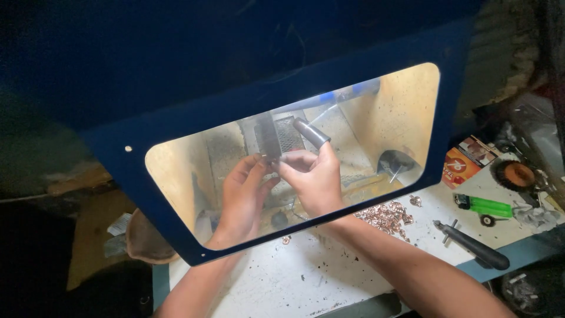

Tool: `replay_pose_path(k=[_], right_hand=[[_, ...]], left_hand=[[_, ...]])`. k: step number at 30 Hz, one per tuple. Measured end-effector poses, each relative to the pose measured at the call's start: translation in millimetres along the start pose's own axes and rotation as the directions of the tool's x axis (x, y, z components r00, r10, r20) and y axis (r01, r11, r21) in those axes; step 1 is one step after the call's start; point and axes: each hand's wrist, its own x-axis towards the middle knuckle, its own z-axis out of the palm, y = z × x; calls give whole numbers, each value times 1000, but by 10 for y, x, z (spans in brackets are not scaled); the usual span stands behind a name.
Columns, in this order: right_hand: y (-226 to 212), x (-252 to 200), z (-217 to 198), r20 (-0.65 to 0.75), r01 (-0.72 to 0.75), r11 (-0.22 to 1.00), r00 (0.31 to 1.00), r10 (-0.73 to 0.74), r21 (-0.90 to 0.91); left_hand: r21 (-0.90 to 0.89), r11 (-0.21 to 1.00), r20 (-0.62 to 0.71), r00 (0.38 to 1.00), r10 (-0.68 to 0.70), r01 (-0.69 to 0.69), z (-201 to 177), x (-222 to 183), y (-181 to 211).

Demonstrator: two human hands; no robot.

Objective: Polishing a small metal jewelry component by holding it against a rotating abrasive wheel inside a protective enclosure.

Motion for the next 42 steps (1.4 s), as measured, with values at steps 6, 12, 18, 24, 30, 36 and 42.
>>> replay_pose_path(k=[6,12,18,24,30,36,42], right_hand=[[-18,0,26,-13,-36,999,999,36,-29],[-16,-28,54,-5,-57,997,998,57,-44],[176,-134,73,68,-152,981,987,144,119],[263,-118,91,219,-246,969,945,245,-23],[403,-57,-33,240,6,969,969,55,-246],[395,-107,-38,262,26,962,964,48,-271],[408,-75,-40,248,-113,991,960,126,-67]], left_hand=[[11,999,25,999,33,-33,-51,15,15],[9,999,6,999,40,-40,-35,7,47],[3,995,-32,995,98,-98,-256,88,-214],[41,986,-23,987,161,-160,-369,146,-289],[206,965,12,987,162,-161,-361,106,-226],[248,960,18,992,127,-128,-365,128,-203],[163,985,48,997,57,-64,-301,125,-128]])
